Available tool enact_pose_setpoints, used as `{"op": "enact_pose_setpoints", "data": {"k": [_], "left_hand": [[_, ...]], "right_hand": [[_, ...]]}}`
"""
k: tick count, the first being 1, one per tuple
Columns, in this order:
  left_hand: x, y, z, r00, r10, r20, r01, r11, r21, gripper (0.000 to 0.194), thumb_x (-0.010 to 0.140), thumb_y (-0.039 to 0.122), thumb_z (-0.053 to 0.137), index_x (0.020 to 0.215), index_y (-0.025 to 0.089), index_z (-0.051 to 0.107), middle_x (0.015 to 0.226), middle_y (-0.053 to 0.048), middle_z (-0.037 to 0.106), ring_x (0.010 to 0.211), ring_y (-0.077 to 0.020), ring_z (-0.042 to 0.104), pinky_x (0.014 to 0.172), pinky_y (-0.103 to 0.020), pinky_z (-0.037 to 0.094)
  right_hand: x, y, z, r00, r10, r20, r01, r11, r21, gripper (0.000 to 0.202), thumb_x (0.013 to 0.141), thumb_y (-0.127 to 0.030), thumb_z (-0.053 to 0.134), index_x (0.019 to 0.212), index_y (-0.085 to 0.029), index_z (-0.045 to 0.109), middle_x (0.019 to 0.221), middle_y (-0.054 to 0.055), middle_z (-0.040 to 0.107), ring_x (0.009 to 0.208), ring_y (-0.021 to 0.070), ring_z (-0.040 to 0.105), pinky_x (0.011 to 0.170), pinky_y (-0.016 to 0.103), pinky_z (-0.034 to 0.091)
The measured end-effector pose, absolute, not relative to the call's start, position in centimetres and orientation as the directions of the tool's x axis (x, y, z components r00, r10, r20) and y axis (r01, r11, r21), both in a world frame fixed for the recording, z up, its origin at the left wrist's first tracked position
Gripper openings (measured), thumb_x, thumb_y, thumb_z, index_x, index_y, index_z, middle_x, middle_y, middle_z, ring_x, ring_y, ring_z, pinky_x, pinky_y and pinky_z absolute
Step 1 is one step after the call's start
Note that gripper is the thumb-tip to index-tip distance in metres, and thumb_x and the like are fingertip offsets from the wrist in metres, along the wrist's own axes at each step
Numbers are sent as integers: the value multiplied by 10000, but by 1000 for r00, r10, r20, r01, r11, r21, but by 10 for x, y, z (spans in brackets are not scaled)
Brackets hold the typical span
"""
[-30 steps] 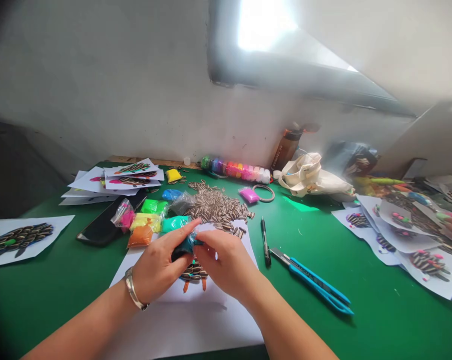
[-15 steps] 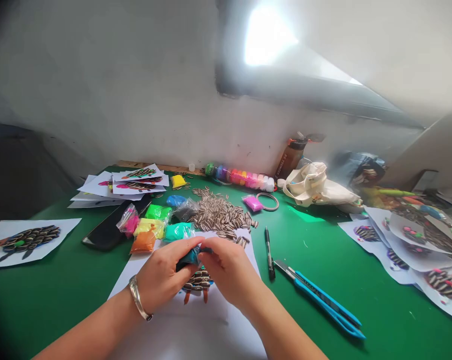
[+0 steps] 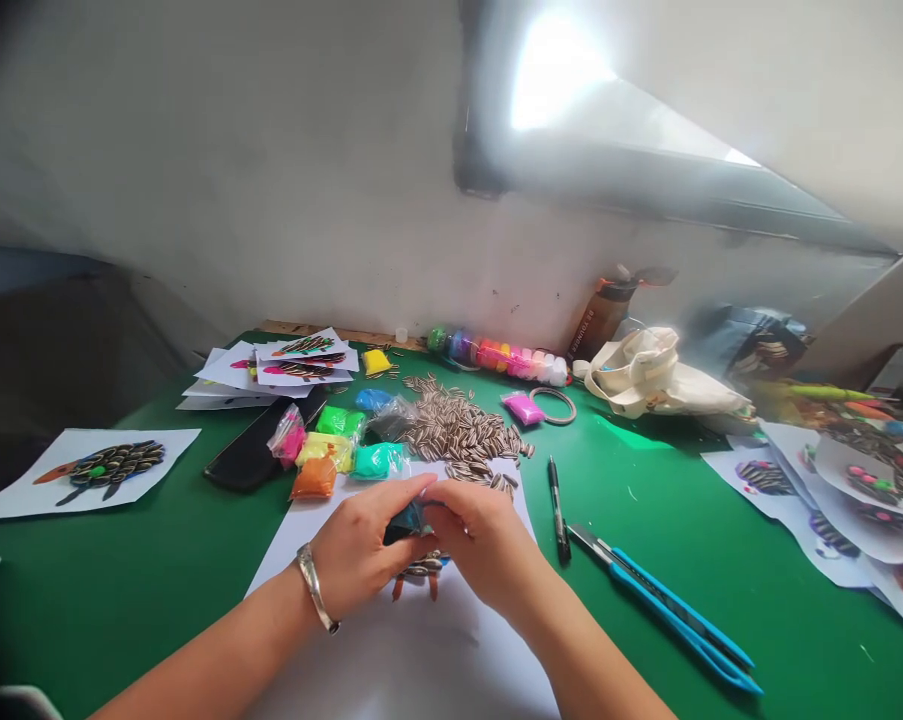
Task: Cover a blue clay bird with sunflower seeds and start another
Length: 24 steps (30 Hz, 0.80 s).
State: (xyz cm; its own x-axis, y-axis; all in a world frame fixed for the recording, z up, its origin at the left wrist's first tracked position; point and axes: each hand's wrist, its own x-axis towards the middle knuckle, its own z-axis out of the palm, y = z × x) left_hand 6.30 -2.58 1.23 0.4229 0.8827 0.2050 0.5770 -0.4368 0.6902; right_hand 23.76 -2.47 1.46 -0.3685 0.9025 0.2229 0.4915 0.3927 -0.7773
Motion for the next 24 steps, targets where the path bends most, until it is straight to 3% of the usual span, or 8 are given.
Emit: {"op": "enact_pose_setpoints", "data": {"k": [2, 6, 11, 17, 24], "left_hand": [[64, -28, 17, 451, 870, 199, 558, -449, 698, 360, 808, 350, 616, 1151, 244, 588, 1067, -30, 682, 972, -217, 616, 840, -337, 497], [65, -32, 21, 469, 861, 199, 562, -464, 685, 204, 834, 351, 589, 1003, 248, 638, 924, -9, 685, 860, -188, 614, 767, -298, 485], [62, -29, 16, 429, 879, 207, 622, -453, 639, 223, 824, 299, 582, 1029, 220, 627, 972, -38, 681, 910, -205, 611, 821, -325, 477], [63, -26, 13, 404, 888, 220, 656, -449, 606, 184, 820, 253, 537, 977, 215, 625, 957, -39, 682, 891, -203, 615, 804, -331, 482], [60, -24, 14, 352, 903, 247, 690, -429, 583, 177, 832, 249, 498, 966, 209, 607, 908, -31, 671, 837, -185, 610, 768, -322, 491]], "right_hand": [[236, -26, 16, -366, 906, 212, 501, 384, -775, 176, 842, -146, 507, 873, -202, 671, 715, -2, 641, 635, 119, 550, 584, 229, 429], [236, -26, 13, -311, 948, 69, 398, 196, -896, 115, 842, -234, 541, 805, -176, 633, 576, -21, 580, 517, 112, 548, 492, 218, 435], [235, -25, 11, -323, 946, 38, 204, 109, -973, 118, 842, -252, 546, 880, -171, 623, 664, -6, 600, 593, 120, 585, 552, 237, 495], [233, -24, 15, -303, 951, 56, 185, 116, -976, 146, 857, -256, 517, 891, -175, 633, 704, 0, 616, 633, 117, 601, 597, 241, 511], [237, -18, 14, -210, 977, -40, -42, -50, -998, 224, 823, -382, 603, 778, -166, 569, 609, -15, 622, 446, 99, 565, 425, 210, 425]]}}
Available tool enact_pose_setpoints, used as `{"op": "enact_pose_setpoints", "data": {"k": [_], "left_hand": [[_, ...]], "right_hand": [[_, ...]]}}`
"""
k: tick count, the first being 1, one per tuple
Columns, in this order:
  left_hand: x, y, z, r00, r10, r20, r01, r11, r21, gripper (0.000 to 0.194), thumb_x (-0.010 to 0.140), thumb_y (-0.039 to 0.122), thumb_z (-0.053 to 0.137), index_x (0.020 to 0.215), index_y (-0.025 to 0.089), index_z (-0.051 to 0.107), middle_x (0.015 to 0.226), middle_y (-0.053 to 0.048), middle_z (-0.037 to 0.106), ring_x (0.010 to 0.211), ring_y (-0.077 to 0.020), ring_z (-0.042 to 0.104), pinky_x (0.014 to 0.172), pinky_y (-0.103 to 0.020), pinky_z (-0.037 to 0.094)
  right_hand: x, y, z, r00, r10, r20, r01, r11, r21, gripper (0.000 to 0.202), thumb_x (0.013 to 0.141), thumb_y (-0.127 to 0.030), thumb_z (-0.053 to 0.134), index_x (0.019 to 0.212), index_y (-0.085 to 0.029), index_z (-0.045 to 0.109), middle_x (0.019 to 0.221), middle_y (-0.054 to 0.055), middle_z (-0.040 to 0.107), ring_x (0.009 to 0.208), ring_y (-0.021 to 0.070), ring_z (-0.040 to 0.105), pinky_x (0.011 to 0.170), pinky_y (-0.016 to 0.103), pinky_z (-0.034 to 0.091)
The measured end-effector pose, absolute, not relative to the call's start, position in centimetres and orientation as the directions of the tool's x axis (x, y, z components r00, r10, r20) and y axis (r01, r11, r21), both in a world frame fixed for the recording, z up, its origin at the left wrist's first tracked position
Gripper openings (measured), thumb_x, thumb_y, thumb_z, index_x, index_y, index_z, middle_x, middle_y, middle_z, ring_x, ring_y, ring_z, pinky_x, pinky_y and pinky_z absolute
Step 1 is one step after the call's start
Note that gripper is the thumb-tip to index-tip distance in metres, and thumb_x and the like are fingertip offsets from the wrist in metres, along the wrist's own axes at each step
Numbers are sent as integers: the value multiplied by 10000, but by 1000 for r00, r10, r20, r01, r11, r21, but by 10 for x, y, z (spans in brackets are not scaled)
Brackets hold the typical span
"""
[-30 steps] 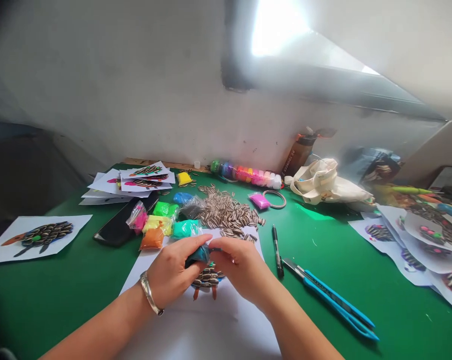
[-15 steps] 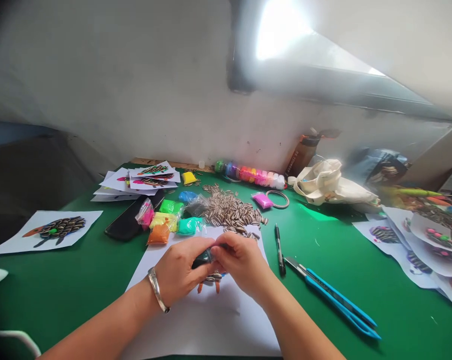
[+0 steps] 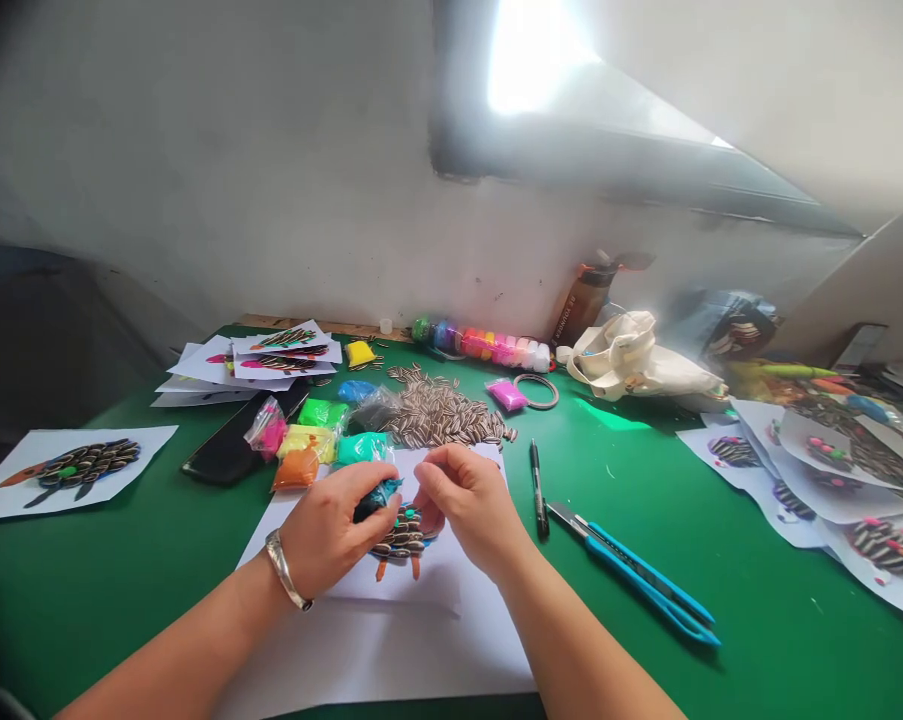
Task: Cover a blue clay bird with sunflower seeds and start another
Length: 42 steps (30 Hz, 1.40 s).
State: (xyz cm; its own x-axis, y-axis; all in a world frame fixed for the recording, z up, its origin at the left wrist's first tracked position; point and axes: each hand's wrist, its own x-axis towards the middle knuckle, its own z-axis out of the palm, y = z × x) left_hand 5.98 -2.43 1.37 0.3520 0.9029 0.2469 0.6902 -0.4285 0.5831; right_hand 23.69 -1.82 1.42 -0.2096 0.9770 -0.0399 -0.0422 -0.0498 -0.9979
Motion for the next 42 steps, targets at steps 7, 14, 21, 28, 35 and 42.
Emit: {"op": "enact_pose_setpoints", "data": {"k": [7, 14, 21, 28, 35, 42], "left_hand": [[54, -19, 21, 231, 914, 334, 689, -396, 608, 346, 869, 341, 487, 1175, 198, 564, 1163, -55, 652, 1063, -199, 598, 927, -329, 478], [36, 28, 31, 138, 903, 407, 889, -294, 351, 440, 864, 306, 473, 1291, 207, 511, 1215, -77, 626, 1125, -247, 564, 982, -388, 438], [21, 63, 11, 185, 953, 241, 948, -238, 211, 595, 768, 338, 584, 1338, 217, 460, 1222, -95, 615, 1169, -296, 515, 997, -440, 406], [47, -3, 39, -18, 976, 218, 492, -182, 852, 389, 807, 461, 565, 1085, 199, 639, 1135, -82, 654, 1067, -255, 594, 958, -422, 469], [74, -25, 23, 415, 881, -227, -286, 363, 887, 369, 812, 445, 624, 1033, 153, 668, 944, -88, 710, 898, -201, 666, 869, -367, 520], [70, -26, 18, 355, 883, -308, -361, 433, 826, 387, 652, 371, 797, 933, 133, 676, 736, -42, 695, 726, -150, 658, 773, -312, 539]], "right_hand": [[239, -17, 17, -199, 979, -54, -128, -81, -988, 205, 799, -355, 644, 837, -157, 603, 661, -1, 651, 494, 93, 578, 482, 214, 437], [236, -16, 16, -193, 976, -97, -53, -109, -993, 230, 798, -373, 620, 792, -145, 652, 650, 12, 642, 485, 97, 555, 470, 226, 429], [241, -14, 14, -131, 990, -45, -41, -50, -998, 208, 801, -348, 623, 886, -161, 657, 654, -1, 627, 524, 103, 557, 512, 235, 436], [235, -17, 10, -206, 979, 16, 65, 29, -997, 199, 854, -337, 557, 881, -170, 661, 745, 33, 631, 581, 124, 575, 541, 265, 469], [226, -29, 10, -247, 847, 470, 466, 529, -709, 281, 859, -116, 516, 1107, -224, 590, 928, 52, 629, 796, 162, 550, 674, 283, 451], [217, -31, 8, -400, 708, 583, 588, 685, -429, 265, 880, -75, 466, 1103, -180, 562, 775, 49, 638, 678, 178, 486, 638, 319, 410]]}}
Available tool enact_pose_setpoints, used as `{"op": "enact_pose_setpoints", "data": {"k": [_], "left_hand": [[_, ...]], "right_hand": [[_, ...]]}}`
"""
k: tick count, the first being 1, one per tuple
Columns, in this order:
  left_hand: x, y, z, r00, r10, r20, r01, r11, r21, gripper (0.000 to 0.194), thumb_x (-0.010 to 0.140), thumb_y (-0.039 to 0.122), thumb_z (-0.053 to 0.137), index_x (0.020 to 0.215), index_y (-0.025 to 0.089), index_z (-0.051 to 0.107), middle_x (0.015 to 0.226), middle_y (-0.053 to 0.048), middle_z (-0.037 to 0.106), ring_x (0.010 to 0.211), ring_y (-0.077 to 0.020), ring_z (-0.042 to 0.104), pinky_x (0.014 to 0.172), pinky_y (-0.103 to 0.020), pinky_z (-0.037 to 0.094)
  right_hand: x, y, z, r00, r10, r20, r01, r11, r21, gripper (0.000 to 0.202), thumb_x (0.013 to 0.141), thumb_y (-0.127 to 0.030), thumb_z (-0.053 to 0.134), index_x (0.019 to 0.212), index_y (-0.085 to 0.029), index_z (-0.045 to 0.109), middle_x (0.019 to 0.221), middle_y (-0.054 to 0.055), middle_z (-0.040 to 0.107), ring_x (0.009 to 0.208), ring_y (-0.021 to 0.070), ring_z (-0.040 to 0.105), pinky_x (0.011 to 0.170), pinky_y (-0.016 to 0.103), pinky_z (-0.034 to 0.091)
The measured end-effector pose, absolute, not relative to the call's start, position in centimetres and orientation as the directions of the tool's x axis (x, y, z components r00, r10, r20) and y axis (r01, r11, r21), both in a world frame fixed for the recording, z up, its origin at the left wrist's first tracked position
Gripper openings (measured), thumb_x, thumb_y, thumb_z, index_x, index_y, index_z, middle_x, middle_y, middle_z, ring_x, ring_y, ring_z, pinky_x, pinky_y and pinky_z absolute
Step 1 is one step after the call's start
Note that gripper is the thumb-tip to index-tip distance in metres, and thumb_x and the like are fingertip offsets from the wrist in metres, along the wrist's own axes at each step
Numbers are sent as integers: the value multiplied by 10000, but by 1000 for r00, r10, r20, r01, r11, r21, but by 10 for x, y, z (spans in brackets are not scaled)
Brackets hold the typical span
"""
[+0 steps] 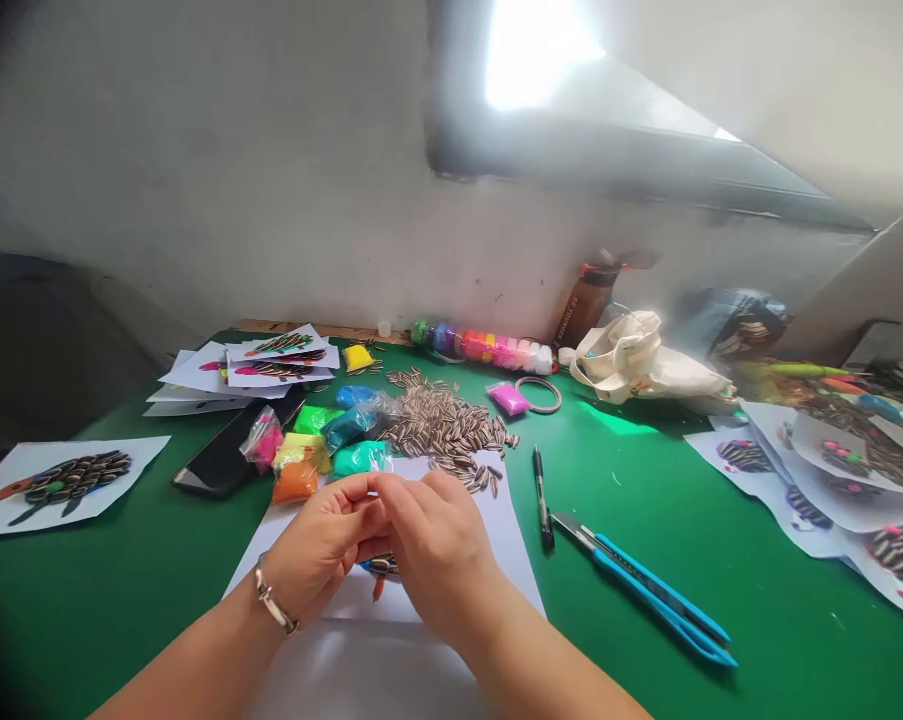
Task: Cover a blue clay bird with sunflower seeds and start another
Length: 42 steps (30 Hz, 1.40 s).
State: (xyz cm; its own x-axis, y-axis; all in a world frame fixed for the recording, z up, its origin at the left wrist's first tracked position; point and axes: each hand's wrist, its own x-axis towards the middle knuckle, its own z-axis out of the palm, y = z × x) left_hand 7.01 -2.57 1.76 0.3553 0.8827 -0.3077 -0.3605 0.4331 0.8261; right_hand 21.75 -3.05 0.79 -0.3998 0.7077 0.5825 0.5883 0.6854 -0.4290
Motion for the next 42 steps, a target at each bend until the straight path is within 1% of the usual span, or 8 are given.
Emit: {"op": "enact_pose_setpoints", "data": {"k": [2, 6, 11, 16, 23, 28, 32, 42], "left_hand": [[70, -26, 16, 334, 889, -314, -359, 427, 830, 413, 629, 358, 813, 945, 132, 672, 699, -31, 686, 686, -141, 651, 741, -298, 541], [70, -26, 15, 319, 891, -323, -329, 424, 844, 424, 666, 350, 786, 1016, 142, 666, 719, -37, 701, 685, -150, 657, 717, -302, 548], [70, -25, 12, 281, 897, -340, -328, 423, 845, 392, 650, 370, 790, 940, 132, 675, 752, -53, 725, 734, -179, 688, 745, -299, 550], [67, -24, 8, 275, 885, -375, -275, 446, 852, 414, 651, 439, 773, 910, 132, 674, 780, -61, 730, 742, -202, 698, 750, -329, 552], [65, -24, 8, 280, 879, -386, -222, 450, 865, 394, 646, 457, 771, 831, 121, 679, 755, -52, 707, 715, -171, 679, 728, -294, 540], [65, -24, 10, 287, 883, -371, -239, 441, 865, 364, 618, 433, 795, 800, 137, 688, 723, -24, 686, 666, -125, 648, 698, -260, 537], [64, -25, 11, 270, 882, -385, -216, 445, 869, 374, 610, 450, 793, 771, 130, 688, 686, -24, 670, 641, -120, 633, 672, -248, 532], [65, -23, 9, 266, 880, -394, -224, 454, 862, 360, 594, 437, 804, 764, 137, 698, 696, -22, 674, 636, -115, 627, 661, -236, 528]], "right_hand": [[216, -30, 6, -396, 712, 580, 566, 687, -456, 318, 869, -74, 479, 1163, -179, 541, 847, 63, 644, 726, 184, 506, 668, 327, 426], [216, -30, 2, -308, 821, 481, 472, 571, -672, 350, 802, -52, 550, 1113, -205, 591, 959, 65, 623, 833, 177, 546, 710, 300, 460], [219, -28, 5, -286, 912, 294, 409, 394, -823, 300, 789, -56, 577, 1001, -246, 671, 828, 8, 642, 758, 143, 562, 681, 262, 451], [222, -26, 5, -273, 921, 277, 434, 375, -819, 169, 850, -161, 576, 922, -242, 706, 765, 13, 638, 741, 147, 565, 653, 258, 441], [223, -26, -1, -279, 857, 433, 424, 515, -745, 200, 858, -132, 534, 966, -206, 685, 901, 61, 623, 805, 160, 567, 684, 273, 467], [224, -26, 1, -287, 879, 381, 385, 471, -794, 241, 814, -75, 566, 986, -211, 665, 911, 40, 612, 761, 132, 566, 676, 250, 475], [225, -27, 3, -300, 881, 366, 393, 463, -795, 195, 827, -83, 560, 916, -213, 675, 865, 26, 619, 762, 130, 572, 668, 243, 464], [224, -26, 3, -281, 893, 351, 436, 445, -783, 206, 818, -76, 557, 928, -214, 664, 820, 10, 614, 718, 121, 558, 640, 232, 449]]}}
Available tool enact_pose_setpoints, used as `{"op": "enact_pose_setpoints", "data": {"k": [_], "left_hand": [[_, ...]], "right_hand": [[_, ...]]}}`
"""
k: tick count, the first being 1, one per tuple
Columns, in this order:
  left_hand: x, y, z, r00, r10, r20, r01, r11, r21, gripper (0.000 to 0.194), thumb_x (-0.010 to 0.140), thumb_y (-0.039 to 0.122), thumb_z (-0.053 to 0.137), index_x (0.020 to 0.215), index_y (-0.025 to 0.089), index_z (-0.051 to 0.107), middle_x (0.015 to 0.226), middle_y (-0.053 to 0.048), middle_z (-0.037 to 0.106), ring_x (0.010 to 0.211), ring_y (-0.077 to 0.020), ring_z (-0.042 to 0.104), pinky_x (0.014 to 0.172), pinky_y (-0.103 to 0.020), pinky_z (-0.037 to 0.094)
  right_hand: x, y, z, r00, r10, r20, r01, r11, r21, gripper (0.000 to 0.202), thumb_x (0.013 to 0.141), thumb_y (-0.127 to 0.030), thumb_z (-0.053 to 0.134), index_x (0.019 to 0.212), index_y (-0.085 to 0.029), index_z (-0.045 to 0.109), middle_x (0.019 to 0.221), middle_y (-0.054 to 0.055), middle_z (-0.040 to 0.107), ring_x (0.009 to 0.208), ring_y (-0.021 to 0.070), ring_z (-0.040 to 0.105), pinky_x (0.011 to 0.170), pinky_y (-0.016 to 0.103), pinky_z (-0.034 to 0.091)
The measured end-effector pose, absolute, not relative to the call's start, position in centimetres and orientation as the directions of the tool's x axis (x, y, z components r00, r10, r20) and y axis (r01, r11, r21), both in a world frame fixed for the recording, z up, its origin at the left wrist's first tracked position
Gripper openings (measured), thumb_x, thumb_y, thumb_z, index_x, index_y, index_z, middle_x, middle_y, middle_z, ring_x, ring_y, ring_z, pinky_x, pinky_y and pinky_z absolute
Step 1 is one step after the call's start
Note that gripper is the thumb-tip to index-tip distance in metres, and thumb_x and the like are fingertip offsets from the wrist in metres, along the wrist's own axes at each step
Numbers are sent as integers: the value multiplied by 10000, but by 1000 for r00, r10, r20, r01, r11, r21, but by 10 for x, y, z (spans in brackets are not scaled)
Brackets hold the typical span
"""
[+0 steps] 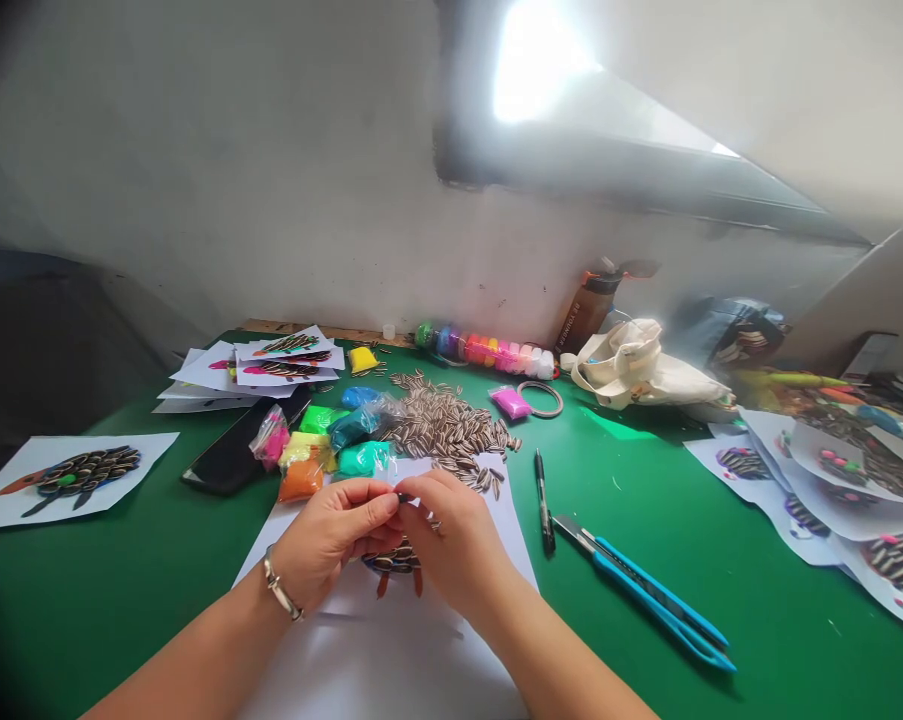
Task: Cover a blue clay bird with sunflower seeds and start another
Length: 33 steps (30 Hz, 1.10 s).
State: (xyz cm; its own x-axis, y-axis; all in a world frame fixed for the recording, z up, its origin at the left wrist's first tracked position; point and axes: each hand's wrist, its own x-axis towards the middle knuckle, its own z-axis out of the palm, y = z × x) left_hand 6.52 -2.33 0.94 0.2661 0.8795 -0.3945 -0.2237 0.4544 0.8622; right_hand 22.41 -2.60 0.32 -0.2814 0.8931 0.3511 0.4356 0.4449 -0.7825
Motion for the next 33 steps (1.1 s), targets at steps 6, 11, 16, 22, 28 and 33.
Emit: {"op": "enact_pose_setpoints", "data": {"k": [6, 11, 16, 22, 28, 33], "left_hand": [[65, -24, 12, 280, 876, -394, -204, 455, 867, 356, 598, 442, 797, 733, 126, 703, 664, -29, 665, 613, -112, 608, 647, -235, 513], [65, -24, 12, 291, 870, -397, -205, 463, 862, 380, 612, 474, 781, 750, 127, 705, 695, -46, 677, 650, -135, 624, 699, -269, 514], [65, -24, 12, 309, 870, -385, -192, 454, 870, 393, 619, 498, 768, 722, 123, 711, 657, -40, 659, 621, -122, 603, 662, -249, 498], [66, -24, 15, 299, 866, -400, -200, 467, 861, 393, 575, 486, 794, 690, 120, 709, 643, -34, 651, 610, -118, 595, 645, -245, 492], [68, -23, 15, 282, 874, -395, -206, 457, 865, 350, 574, 450, 798, 646, 122, 698, 598, -18, 630, 558, -101, 566, 579, -216, 469], [67, -23, 14, 265, 869, -418, -227, 478, 849, 379, 562, 464, 805, 709, 128, 708, 663, -32, 665, 601, -107, 593, 634, -230, 492]], "right_hand": [[224, -27, 4, -275, 888, 368, 516, 459, -723, 168, 794, -64, 535, 780, -198, 634, 717, -5, 562, 670, 125, 521, 605, 240, 423], [225, -27, 3, -288, 866, 408, 445, 498, -744, 230, 806, -93, 537, 979, -218, 622, 842, 18, 601, 675, 119, 549, 621, 245, 455], [226, -28, 4, -319, 865, 387, 473, 499, -726, 165, 812, -79, 530, 850, -204, 630, 781, 11, 577, 677, 120, 539, 614, 237, 437], [226, -29, 6, -328, 859, 393, 498, 511, -700, 170, 814, -78, 518, 842, -198, 635, 772, 13, 584, 673, 119, 535, 613, 234, 429], [223, -28, 6, -300, 871, 389, 545, 492, -679, 159, 804, -91, 519, 759, -197, 629, 699, 4, 566, 635, 123, 526, 588, 235, 420], [223, -27, 3, -293, 869, 399, 498, 495, -712, 214, 812, -88, 516, 927, -211, 648, 811, 30, 632, 689, 132, 562, 610, 235, 452]]}}
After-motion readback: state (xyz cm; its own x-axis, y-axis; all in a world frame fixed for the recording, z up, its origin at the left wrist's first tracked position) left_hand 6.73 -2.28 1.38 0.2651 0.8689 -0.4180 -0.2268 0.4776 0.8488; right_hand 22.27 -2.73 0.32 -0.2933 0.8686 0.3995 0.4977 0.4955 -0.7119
